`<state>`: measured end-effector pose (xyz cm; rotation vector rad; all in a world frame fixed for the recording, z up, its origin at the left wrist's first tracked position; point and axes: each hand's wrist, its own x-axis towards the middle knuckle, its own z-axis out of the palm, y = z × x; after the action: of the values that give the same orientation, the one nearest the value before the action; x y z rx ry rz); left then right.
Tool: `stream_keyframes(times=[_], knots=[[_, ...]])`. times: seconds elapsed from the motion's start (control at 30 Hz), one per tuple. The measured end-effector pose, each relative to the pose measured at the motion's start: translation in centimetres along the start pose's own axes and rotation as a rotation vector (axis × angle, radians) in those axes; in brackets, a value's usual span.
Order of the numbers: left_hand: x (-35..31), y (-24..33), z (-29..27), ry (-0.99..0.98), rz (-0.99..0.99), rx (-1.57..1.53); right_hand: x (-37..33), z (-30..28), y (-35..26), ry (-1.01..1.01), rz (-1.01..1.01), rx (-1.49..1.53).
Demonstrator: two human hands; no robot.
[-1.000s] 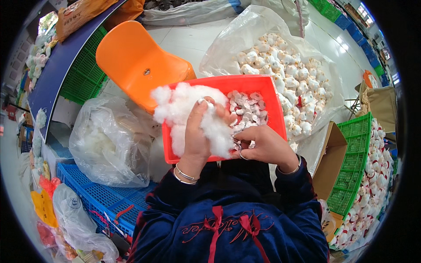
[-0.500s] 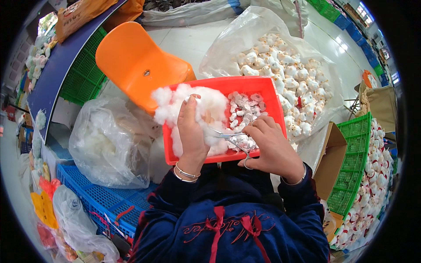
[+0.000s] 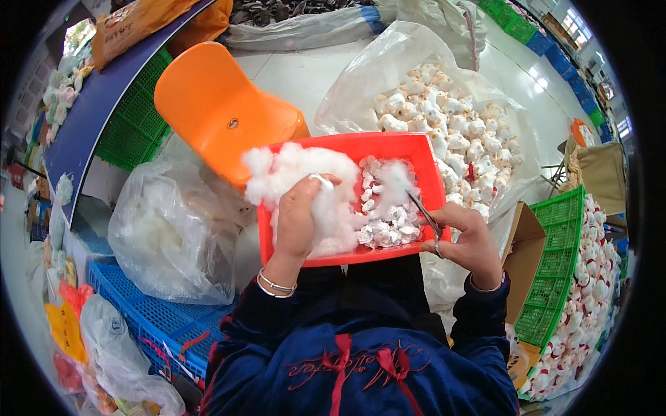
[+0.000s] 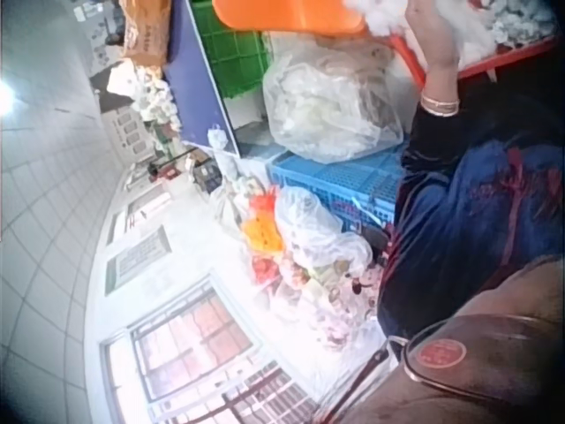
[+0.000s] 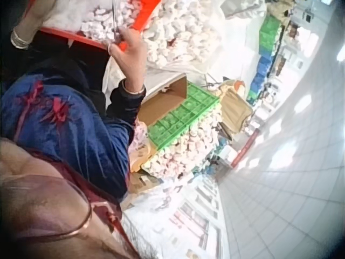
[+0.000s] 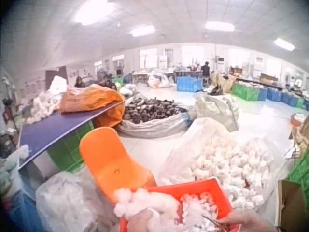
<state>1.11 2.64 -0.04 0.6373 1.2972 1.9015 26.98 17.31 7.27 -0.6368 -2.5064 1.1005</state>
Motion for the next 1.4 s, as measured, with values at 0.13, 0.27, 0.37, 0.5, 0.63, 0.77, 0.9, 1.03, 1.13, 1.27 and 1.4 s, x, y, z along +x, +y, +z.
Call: stream_keyframes(times=[0.13,0.27,0.37,0.5,0.63,0.77,0.9,1.03,1.13,1.27,1.4], knots=[[-0.5,0.5,0.9,-0.109,0.129,0.165,0.0,0.8,0.7,-0.030,-0.013,-0.148],[-1.3,1.0,1.1,-0.142,-0.061,0.116,0.3,1.1,0.3,-0.038,0.067,-0.200],[-1.4,0.8,0.8,-0.192,-0.092,0.058,0.2,1.0,0.2,-0.028,0.082,-0.231],[-1.4,1.3,1.1,-0.190,-0.127,0.147,0.1,0.9,0.0,-0.061,-0.020,-0.258],[-1.8,1.8,1.8,-0.136,-0.117,0.250,0.2,0.9,-0.8,-0.101,-0.094,-0.295],[-1.8,0.8,2.1,-0.124,0.038,0.247,0.5,1.1,-1.1,-0.120,-0.082,-0.354],[-2.0,0.7,1.9,-0.124,-0.030,0.234,0.5,1.0,-1.7,-0.127,-0.055,-0.364],[-2.0,1.0,1.8,-0.175,-0.151,0.209,0.6,1.2,-1.6,-0.168,-0.036,-0.255],[-1.4,1.9,1.4,-0.238,-0.185,0.254,0.6,1.1,-1.3,-0.189,-0.043,-0.204],[-0.6,2.7,0.8,-0.276,-0.158,0.337,0.6,0.9,-0.9,-0.175,-0.104,-0.256],[-0.2,3.1,0.3,-0.404,-0.079,0.494,0.6,0.5,-1.3,-0.196,-0.098,-0.314]])
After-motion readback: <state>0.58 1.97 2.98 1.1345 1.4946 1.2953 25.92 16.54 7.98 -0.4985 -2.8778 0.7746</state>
